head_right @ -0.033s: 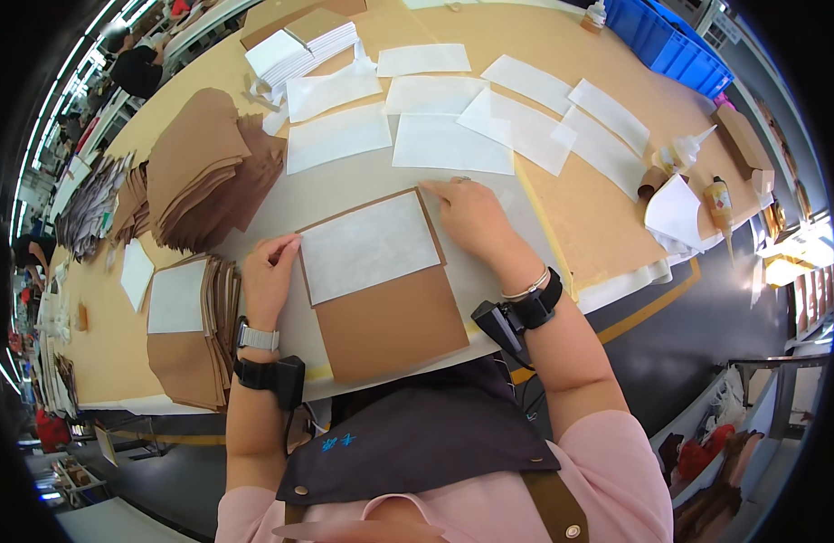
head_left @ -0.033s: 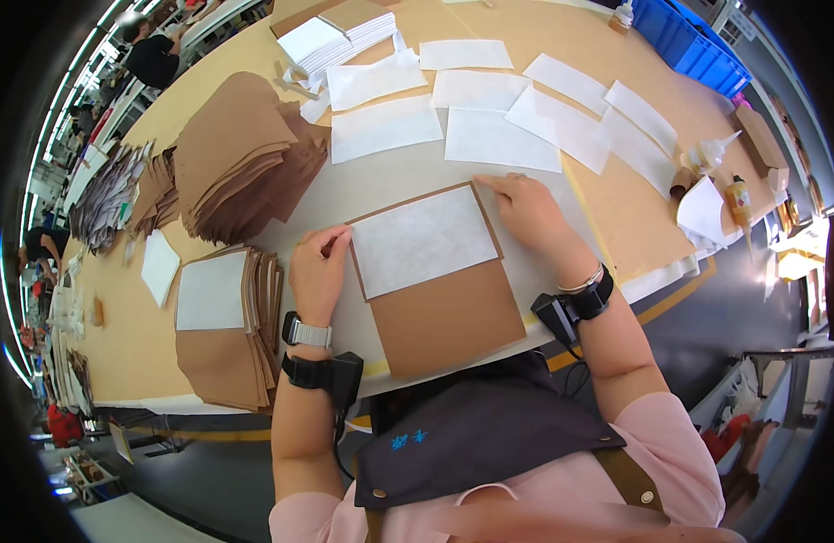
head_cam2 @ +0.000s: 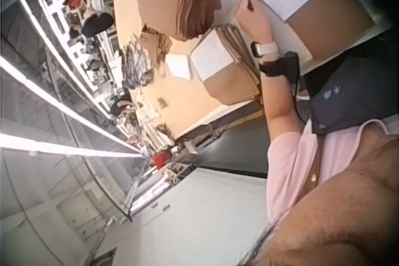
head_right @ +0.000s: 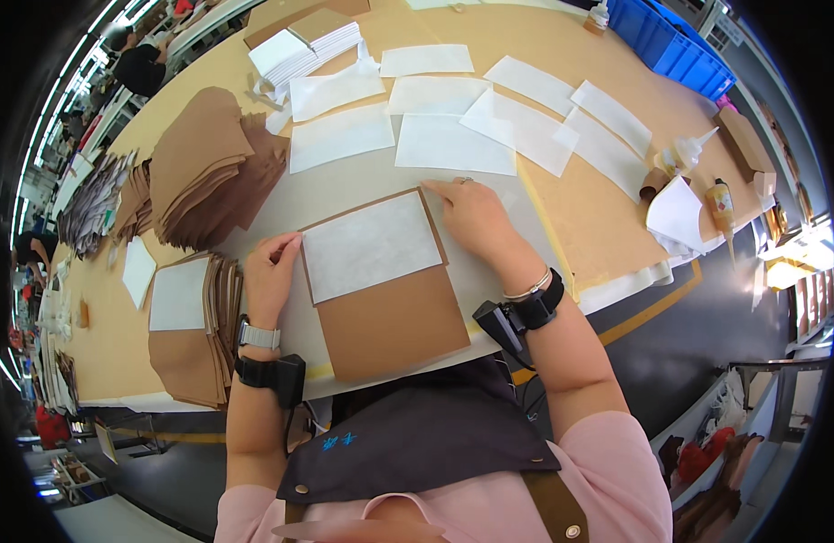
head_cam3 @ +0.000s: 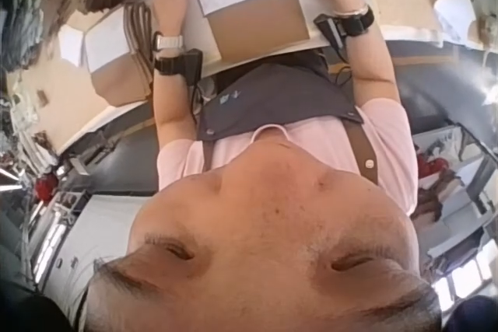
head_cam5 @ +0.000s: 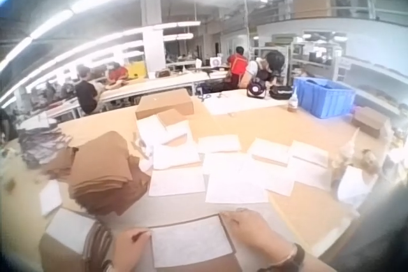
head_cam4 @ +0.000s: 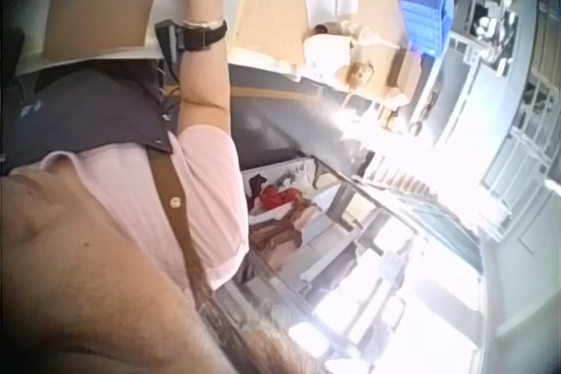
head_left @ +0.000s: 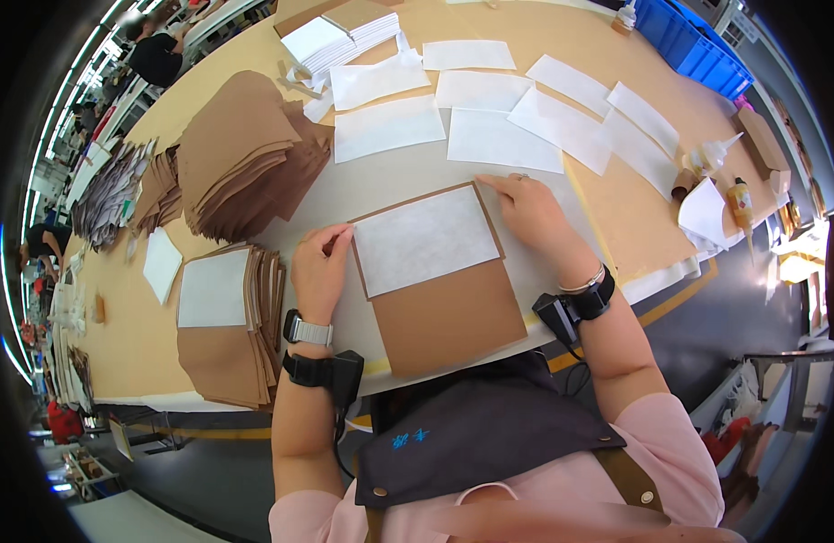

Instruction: Placing white protective sheets inside brown leather components of a bag.

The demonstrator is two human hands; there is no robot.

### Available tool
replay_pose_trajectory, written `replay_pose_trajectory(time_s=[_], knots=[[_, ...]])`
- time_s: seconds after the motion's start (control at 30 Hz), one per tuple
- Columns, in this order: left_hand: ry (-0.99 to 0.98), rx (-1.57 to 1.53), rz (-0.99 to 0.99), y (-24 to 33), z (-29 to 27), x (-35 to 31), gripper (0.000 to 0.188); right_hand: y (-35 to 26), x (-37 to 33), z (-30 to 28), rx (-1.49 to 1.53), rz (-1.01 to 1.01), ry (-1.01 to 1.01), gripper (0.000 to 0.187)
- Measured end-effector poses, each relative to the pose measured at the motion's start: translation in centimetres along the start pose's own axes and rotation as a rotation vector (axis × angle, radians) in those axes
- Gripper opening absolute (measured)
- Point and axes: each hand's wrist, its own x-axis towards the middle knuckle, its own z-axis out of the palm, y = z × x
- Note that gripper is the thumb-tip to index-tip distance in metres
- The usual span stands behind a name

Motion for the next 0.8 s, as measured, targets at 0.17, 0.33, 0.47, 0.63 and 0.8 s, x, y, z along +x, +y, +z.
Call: replay_pose_trajectory(time_s=[0.17, 0.33, 0.47, 0.63, 0.8], knots=[[-0.002, -0.102, -0.056, -0.6, -0.5, 0.0, 0.023, -0.3, -1.0, -1.0, -0.002, 0.013, -0.078, 0.043], [-0.031, -0.078, -0.033, -0.7, -1.0, -0.2, 0.028, -1.5, -2.2, -1.5, -0.010, 0.023, -0.109, 0.039], [-0.047, -0.026, -0.050, 0.3, -0.7, 0.1, 0.028, -2.1, -2.2, -1.5, -0.028, -0.012, -0.096, 0.037], [-0.044, 0.065, -0.003, 0.8, 0.0, 0.5, 0.031, -2.2, -2.3, -1.5, -0.062, -0.003, -0.137, 0.038], [-0.031, -0.007, 0.098, 1.5, -0.7, -0.8, 0.033, -1.9, -2.6, -2.3, 0.017, 0.114, -0.134, 0.041]])
